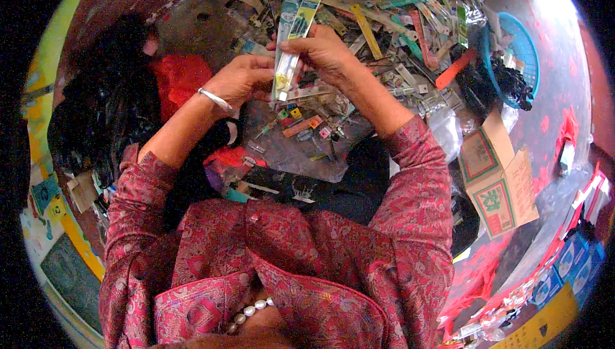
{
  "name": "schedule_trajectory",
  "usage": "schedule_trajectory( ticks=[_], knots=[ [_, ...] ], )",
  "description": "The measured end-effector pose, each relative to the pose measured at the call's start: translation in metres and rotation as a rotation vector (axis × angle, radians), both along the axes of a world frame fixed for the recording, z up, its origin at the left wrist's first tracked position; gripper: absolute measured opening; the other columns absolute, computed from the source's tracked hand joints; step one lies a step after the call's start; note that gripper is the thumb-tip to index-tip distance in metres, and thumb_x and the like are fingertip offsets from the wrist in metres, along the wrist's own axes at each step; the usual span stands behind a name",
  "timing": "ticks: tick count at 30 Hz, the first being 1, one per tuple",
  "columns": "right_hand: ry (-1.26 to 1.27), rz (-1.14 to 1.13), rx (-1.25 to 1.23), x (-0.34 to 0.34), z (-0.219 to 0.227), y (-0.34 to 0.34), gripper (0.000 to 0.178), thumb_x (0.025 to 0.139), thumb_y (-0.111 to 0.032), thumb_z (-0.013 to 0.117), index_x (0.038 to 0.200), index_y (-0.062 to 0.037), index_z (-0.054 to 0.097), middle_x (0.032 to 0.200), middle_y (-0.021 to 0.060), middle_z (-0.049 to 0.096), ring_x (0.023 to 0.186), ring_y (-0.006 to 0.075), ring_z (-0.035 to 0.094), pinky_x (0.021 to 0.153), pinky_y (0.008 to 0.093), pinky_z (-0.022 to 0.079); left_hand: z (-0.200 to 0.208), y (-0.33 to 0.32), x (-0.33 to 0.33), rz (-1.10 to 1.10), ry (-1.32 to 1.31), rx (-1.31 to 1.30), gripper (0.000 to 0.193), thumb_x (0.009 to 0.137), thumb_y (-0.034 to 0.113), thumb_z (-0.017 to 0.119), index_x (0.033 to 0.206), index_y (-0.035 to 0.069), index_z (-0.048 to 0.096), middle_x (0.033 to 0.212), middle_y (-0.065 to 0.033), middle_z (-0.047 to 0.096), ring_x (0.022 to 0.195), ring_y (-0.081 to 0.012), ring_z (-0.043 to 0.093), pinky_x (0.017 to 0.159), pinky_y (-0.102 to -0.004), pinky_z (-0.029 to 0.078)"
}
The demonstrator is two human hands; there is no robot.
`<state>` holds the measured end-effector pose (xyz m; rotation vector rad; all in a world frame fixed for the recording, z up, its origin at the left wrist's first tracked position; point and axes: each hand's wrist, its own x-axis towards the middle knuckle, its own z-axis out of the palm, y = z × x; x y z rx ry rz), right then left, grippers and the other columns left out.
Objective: The person sits on the floor and sorts through a large pile of small packaged items, picking them up, inspecting them, and placing them into a plastic bag. The person handles the items one by one or in small groups, occasionally wiping them with a cloth before bagging.
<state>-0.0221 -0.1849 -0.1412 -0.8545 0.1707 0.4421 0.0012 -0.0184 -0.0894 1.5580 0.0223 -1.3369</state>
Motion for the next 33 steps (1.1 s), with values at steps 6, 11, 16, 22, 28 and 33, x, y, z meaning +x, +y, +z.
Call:
schedule_trajectory(
  ticks=[6, 11, 16, 22, 28, 33],
  knots=[
    [0.003, 0.023, -0.250, 0.000, -0.012, -0.003, 0.021, 0.073, -0.011, 0.059, 0.091, -0.0008, 0.056, 0.069, 0.0009, 0.056, 0.049, 0.0064, 0.048, 0.040, 0.0175, 0.034, -0.003, 0.005, 0.003, 0.087, -0.023, 0.141, 0.020, 0.080, 0.022, 0.054, 0.093, 0.007, 0.052, 0.077, 0.0014, 0.053, 0.066, -0.0090, 0.051, 0.062, -0.0269, 0.047],
    [0.009, 0.076, -0.311, -0.002, -0.005, -0.001, 0.014, 0.071, -0.012, 0.060, 0.081, -0.0016, 0.056, 0.067, 0.0016, 0.056, 0.050, 0.0076, 0.049, 0.041, 0.0188, 0.036, 0.000, 0.003, -0.003, 0.190, 0.017, 0.122, 0.018, 0.079, 0.023, 0.055, 0.089, 0.008, 0.052, 0.079, 0.0000, 0.054, 0.071, -0.0113, 0.053, 0.063, -0.0284, 0.047],
    [0.045, 0.005, -0.304, -0.004, -0.009, 0.007, 0.012, 0.070, -0.010, 0.059, 0.070, 0.0015, 0.056, 0.058, 0.0059, 0.056, 0.040, 0.0126, 0.049, 0.036, 0.0237, 0.037, -0.001, 0.004, -0.001, 0.173, 0.091, 0.167, 0.017, 0.080, 0.023, 0.055, 0.087, 0.008, 0.051, 0.079, -0.0024, 0.055, 0.073, -0.0135, 0.054, 0.065, -0.0294, 0.048],
    [0.145, -0.048, -0.168, 0.005, -0.034, -0.011, 0.013, 0.077, -0.013, 0.055, 0.082, 0.0000, 0.057, 0.070, 0.0050, 0.058, 0.051, 0.0107, 0.052, 0.040, 0.0211, 0.039, -0.010, 0.016, 0.006, 0.206, 0.011, 0.297, 0.020, 0.080, 0.021, 0.053, 0.087, 0.003, 0.052, 0.087, -0.0092, 0.059, 0.073, -0.0169, 0.060, 0.060, -0.0258, 0.050],
    [0.038, -0.009, -0.092, 0.001, -0.027, -0.008, 0.015, 0.080, -0.017, 0.054, 0.082, -0.0019, 0.057, 0.069, 0.0027, 0.057, 0.052, 0.0086, 0.050, 0.041, 0.0198, 0.037, -0.050, 0.056, 0.022, -0.510, -0.341, 0.314, 0.020, 0.078, 0.017, 0.050, 0.090, 0.001, 0.055, 0.091, -0.0094, 0.059, 0.080, -0.0169, 0.059, 0.061, -0.0267, 0.049],
    [-0.148, 0.105, -0.194, 0.001, -0.013, -0.001, 0.019, 0.078, -0.021, 0.058, 0.081, -0.0030, 0.057, 0.069, 0.0017, 0.055, 0.050, 0.0064, 0.047, 0.040, 0.0182, 0.034, -0.017, 0.021, 0.012, 0.197, -0.013, 0.102, 0.032, 0.084, 0.030, 0.046, 0.099, 0.002, 0.051, 0.095, -0.0071, 0.058, 0.095, -0.0165, 0.053, 0.079, -0.0295, 0.043]
  ],
)
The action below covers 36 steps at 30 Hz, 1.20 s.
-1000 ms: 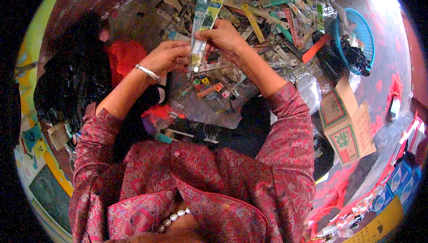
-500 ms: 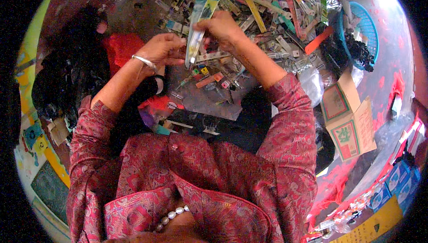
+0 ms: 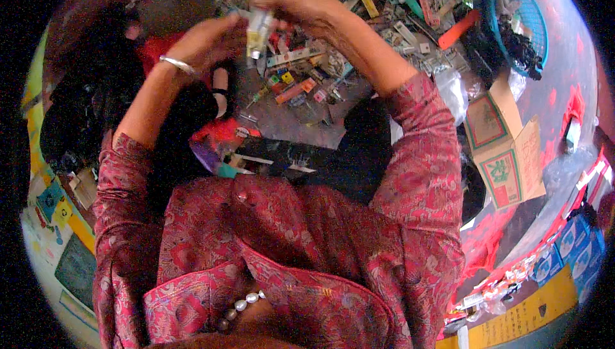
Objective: The person sits on the floor and sorts through a large pile of small packaged items, picking them up, inspecting them, and placing them into a plastic bag. The person handles the items one by one or in small groups, occasionally wiping them with a cloth before bagging.
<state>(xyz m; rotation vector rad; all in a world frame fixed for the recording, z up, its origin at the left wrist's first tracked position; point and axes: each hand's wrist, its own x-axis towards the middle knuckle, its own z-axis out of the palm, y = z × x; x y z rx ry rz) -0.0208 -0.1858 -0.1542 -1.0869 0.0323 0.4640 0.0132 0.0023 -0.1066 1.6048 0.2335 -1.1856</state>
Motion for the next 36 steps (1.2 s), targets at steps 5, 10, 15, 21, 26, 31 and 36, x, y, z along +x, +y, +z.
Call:
schedule_trajectory(
  ticks=[5, 10, 15, 21, 26, 31, 36],
  knots=[
    [-0.027, 0.065, -0.262, 0.008, 0.011, 0.005, 0.021, 0.072, -0.023, 0.064, 0.077, -0.0028, 0.059, 0.059, 0.0018, 0.052, 0.046, 0.0095, 0.046, 0.038, 0.0216, 0.037, 0.019, -0.012, -0.001, -0.216, 0.007, -0.197, 0.032, 0.084, 0.027, 0.048, 0.100, -0.001, 0.050, 0.090, -0.0090, 0.060, 0.083, -0.0156, 0.058, 0.073, -0.0276, 0.046],
    [0.172, -0.040, 0.143, 0.005, 0.002, -0.008, 0.022, 0.075, -0.025, 0.061, 0.076, -0.0039, 0.055, 0.056, -0.0032, 0.048, 0.043, 0.0057, 0.041, 0.036, 0.0198, 0.031, 0.022, -0.011, -0.003, -0.144, 0.016, -0.174, 0.025, 0.080, 0.018, 0.055, 0.093, -0.003, 0.052, 0.082, -0.0101, 0.061, 0.072, -0.0150, 0.059, 0.070, -0.0264, 0.047],
    [0.067, -0.031, -0.051, -0.001, 0.009, -0.010, 0.023, 0.077, -0.026, 0.059, 0.074, -0.0038, 0.056, 0.055, -0.0023, 0.049, 0.043, 0.0048, 0.043, 0.038, 0.0165, 0.030, 0.018, -0.013, -0.002, -0.184, 0.058, -0.181, 0.028, 0.080, 0.018, 0.056, 0.098, -0.003, 0.051, 0.085, -0.0101, 0.061, 0.075, -0.0161, 0.059, 0.073, -0.0288, 0.048],
    [-0.266, 0.062, -0.488, 0.011, 0.032, 0.006, 0.026, 0.074, -0.024, 0.057, 0.072, 0.0011, 0.057, 0.054, 0.0051, 0.052, 0.047, 0.0103, 0.050, 0.042, 0.0235, 0.038, 0.023, -0.010, -0.008, -0.130, -0.042, -0.178, 0.024, 0.082, 0.014, 0.052, 0.100, 0.000, 0.048, 0.078, -0.0056, 0.058, 0.069, -0.0135, 0.057, 0.065, -0.0274, 0.047],
    [-0.065, -0.152, -0.625, 0.026, 0.035, -0.023, 0.035, 0.081, -0.032, 0.050, 0.082, 0.0016, 0.058, 0.067, 0.0100, 0.058, 0.057, 0.0150, 0.054, 0.048, 0.0303, 0.042, 0.032, 0.001, 0.017, -0.019, -0.126, -0.190, 0.025, 0.083, 0.012, 0.047, 0.103, -0.002, 0.048, 0.085, -0.0093, 0.058, 0.077, -0.0177, 0.057, 0.073, -0.0290, 0.047],
    [-0.576, 0.000, -1.075, 0.001, -0.117, -0.014, 0.019, 0.072, -0.021, 0.055, 0.078, -0.0036, 0.060, 0.062, 0.0107, 0.057, 0.059, 0.0210, 0.057, 0.051, 0.0326, 0.045, 0.034, 0.013, 0.033, 0.115, -0.180, -0.222, 0.030, 0.086, 0.014, 0.044, 0.110, -0.004, 0.044, 0.068, 0.0001, 0.046, 0.055, -0.0067, 0.041, 0.051, -0.0182, 0.037],
    [-0.483, 0.788, -1.420, -0.032, -0.159, 0.049, 0.034, 0.069, -0.015, 0.053, 0.102, -0.0051, 0.054, 0.089, 0.0175, 0.058, 0.084, 0.0303, 0.056, 0.067, 0.0415, 0.047, 0.053, 0.008, 0.020, 0.319, -0.067, -0.187, 0.034, 0.086, 0.015, 0.045, 0.113, -0.004, 0.042, 0.057, 0.0056, 0.028, 0.044, -0.0021, 0.023, 0.040, -0.0164, 0.022]
  ],
)
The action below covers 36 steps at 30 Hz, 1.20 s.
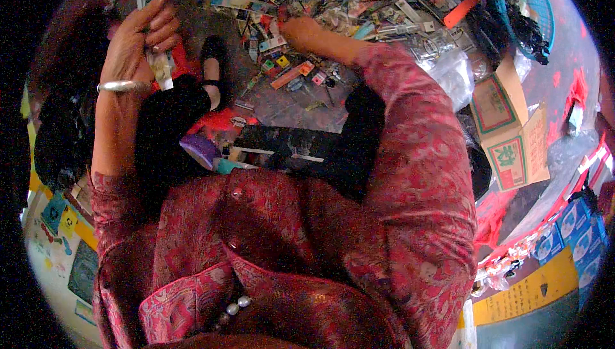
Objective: The person sits on the floor and sorts through a large pile of small packaged items, picking them up, inspecting them, and placing them into a plastic bag. The person handles the items one by one or in small groups, occasionally wiping them with a cloth before bagging.
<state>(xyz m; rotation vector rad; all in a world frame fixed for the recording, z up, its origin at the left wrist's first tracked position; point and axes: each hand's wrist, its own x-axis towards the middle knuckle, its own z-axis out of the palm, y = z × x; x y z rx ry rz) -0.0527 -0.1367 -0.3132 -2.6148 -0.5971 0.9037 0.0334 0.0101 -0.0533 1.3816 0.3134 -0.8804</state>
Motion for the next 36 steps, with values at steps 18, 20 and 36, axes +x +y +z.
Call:
schedule_trajectory(
  ticks=[18, 20, 36],
  knots=[
    [-0.299, -0.067, -0.128, 0.035, -0.028, 0.000, 0.045, 0.069, -0.019, 0.054, 0.107, 0.0051, 0.044, 0.071, 0.0123, 0.061, 0.061, 0.0285, 0.060, 0.051, 0.0386, 0.048, 0.006, 0.005, -0.004, -0.025, -0.001, -0.068, 0.028, 0.082, 0.011, 0.048, 0.104, -0.005, 0.046, 0.059, 0.0035, 0.036, 0.047, -0.0034, 0.030, 0.043, -0.0172, 0.025],
    [-0.278, -0.226, -0.079, 0.052, -0.023, -0.019, 0.048, 0.066, -0.022, 0.057, 0.106, 0.0017, 0.046, 0.070, 0.0122, 0.061, 0.063, 0.0275, 0.061, 0.053, 0.0397, 0.048, 0.006, 0.000, -0.004, -0.037, -0.019, -0.085, 0.027, 0.082, 0.011, 0.048, 0.104, -0.004, 0.047, 0.059, 0.0036, 0.035, 0.047, -0.0033, 0.030, 0.044, -0.0175, 0.026],
    [-0.502, -0.214, -0.092, 0.101, 0.005, -0.122, 0.020, 0.081, -0.018, 0.051, 0.091, -0.0013, 0.057, 0.075, 0.0126, 0.055, 0.067, 0.0229, 0.052, 0.057, 0.0356, 0.043, -0.006, 0.002, -0.002, 0.018, 0.032, -0.130, 0.023, 0.085, 0.014, 0.043, 0.101, -0.003, 0.046, 0.063, 0.0014, 0.040, 0.050, -0.0051, 0.034, 0.045, -0.0179, 0.028]
  ],
)
